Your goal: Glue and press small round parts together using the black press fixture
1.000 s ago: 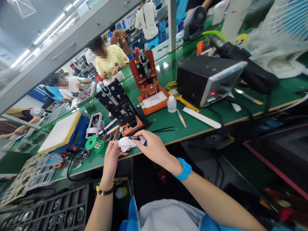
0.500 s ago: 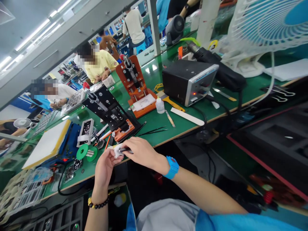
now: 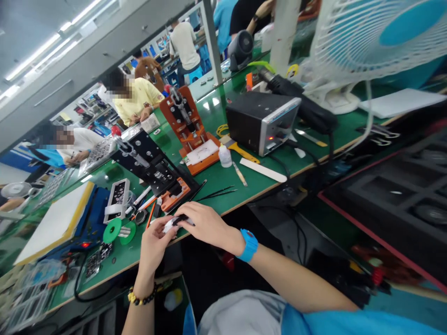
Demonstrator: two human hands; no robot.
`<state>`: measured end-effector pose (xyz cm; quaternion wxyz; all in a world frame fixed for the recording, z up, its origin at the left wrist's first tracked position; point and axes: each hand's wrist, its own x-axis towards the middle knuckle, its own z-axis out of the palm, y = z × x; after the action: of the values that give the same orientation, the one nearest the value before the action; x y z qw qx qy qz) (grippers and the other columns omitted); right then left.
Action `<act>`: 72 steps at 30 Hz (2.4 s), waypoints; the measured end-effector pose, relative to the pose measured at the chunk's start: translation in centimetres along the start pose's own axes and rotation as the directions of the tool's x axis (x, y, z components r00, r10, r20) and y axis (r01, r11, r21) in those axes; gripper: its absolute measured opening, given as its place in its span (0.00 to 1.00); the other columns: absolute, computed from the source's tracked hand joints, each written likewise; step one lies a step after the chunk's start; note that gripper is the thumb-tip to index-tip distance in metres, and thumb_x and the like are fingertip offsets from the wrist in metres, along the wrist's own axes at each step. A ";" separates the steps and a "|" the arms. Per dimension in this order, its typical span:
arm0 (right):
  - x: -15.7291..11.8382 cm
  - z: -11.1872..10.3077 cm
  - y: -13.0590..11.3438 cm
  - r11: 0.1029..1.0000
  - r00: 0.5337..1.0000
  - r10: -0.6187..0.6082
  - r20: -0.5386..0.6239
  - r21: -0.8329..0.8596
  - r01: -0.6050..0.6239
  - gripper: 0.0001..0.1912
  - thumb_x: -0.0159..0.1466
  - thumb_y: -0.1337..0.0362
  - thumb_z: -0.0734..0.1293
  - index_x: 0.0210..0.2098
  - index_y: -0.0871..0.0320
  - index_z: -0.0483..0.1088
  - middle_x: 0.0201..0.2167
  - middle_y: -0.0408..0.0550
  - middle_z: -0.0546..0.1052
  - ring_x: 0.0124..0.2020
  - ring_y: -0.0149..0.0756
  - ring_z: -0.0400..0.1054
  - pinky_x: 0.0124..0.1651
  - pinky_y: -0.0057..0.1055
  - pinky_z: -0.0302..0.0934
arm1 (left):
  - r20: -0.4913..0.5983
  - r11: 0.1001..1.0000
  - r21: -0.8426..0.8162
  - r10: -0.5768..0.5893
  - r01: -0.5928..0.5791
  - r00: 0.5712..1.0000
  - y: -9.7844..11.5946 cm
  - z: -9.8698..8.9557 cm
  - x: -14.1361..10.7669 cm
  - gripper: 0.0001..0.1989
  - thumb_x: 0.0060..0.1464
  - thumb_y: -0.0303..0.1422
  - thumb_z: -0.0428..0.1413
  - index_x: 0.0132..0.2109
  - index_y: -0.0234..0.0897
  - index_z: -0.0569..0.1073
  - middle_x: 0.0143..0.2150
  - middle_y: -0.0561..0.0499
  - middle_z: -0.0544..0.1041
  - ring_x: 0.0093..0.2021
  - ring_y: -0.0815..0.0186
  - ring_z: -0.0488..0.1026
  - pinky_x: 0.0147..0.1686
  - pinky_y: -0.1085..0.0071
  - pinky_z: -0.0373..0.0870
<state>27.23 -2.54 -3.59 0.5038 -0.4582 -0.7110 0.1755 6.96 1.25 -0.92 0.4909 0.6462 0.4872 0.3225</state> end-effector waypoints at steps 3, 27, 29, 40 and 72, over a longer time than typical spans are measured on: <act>-0.2 -0.4 0.1 1.000 1.000 0.010 -0.008 -0.018 -0.010 0.09 0.70 0.66 0.71 0.50 0.56 0.73 0.47 0.47 0.81 0.49 0.38 0.76 0.54 0.35 0.71 | 0.095 0.995 -0.085 -0.042 0.050 0.995 -0.1 -0.2 0.0 0.26 0.48 0.41 0.73 0.52 0.37 0.80 0.52 0.42 0.82 0.47 0.57 0.82 0.43 0.68 0.82; 1.4 -11.5 5.0 0.891 0.797 0.128 -0.590 -0.284 -0.353 0.30 0.66 0.52 0.73 0.63 0.58 0.67 0.61 0.60 0.74 0.62 0.53 0.69 0.65 0.54 0.67 | 0.034 0.996 -0.006 0.085 -0.085 0.996 -0.7 0.7 0.6 0.16 0.54 0.40 0.69 0.46 0.37 0.80 0.40 0.47 0.81 0.35 0.67 0.75 0.35 0.75 0.71; 2.3 -12.6 6.8 0.843 0.823 0.200 -0.531 -0.334 -0.421 0.37 0.65 0.52 0.73 0.68 0.58 0.61 0.66 0.61 0.70 0.66 0.57 0.67 0.67 0.59 0.63 | 0.044 0.997 -0.005 0.078 -0.078 0.996 -0.6 0.6 0.6 0.16 0.55 0.39 0.69 0.47 0.37 0.80 0.41 0.47 0.81 0.37 0.66 0.75 0.36 0.74 0.72; 1.9 -12.9 3.9 0.894 0.864 0.071 -0.499 -0.352 -0.277 0.21 0.67 0.57 0.72 0.58 0.51 0.72 0.54 0.51 0.77 0.54 0.49 0.75 0.59 0.47 0.72 | 0.022 0.996 -0.006 0.092 -0.092 0.996 -0.1 0.7 0.5 0.15 0.55 0.37 0.70 0.48 0.38 0.81 0.43 0.47 0.81 0.39 0.64 0.77 0.39 0.72 0.74; -3.5 -6.5 -1.1 0.905 0.982 -0.120 -0.143 -0.423 0.048 0.18 0.71 0.68 0.65 0.58 0.48 0.74 0.51 0.49 0.80 0.52 0.44 0.75 0.53 0.45 0.75 | 0.005 0.982 0.043 0.186 -0.186 0.982 0.7 0.7 0.3 0.12 0.54 0.33 0.71 0.46 0.39 0.81 0.42 0.49 0.81 0.42 0.64 0.79 0.43 0.73 0.76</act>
<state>32.64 -7.39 -2.01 0.4586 -0.5372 -0.7067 -0.0412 7.87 1.28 -0.51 0.4448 0.6997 0.4311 0.3560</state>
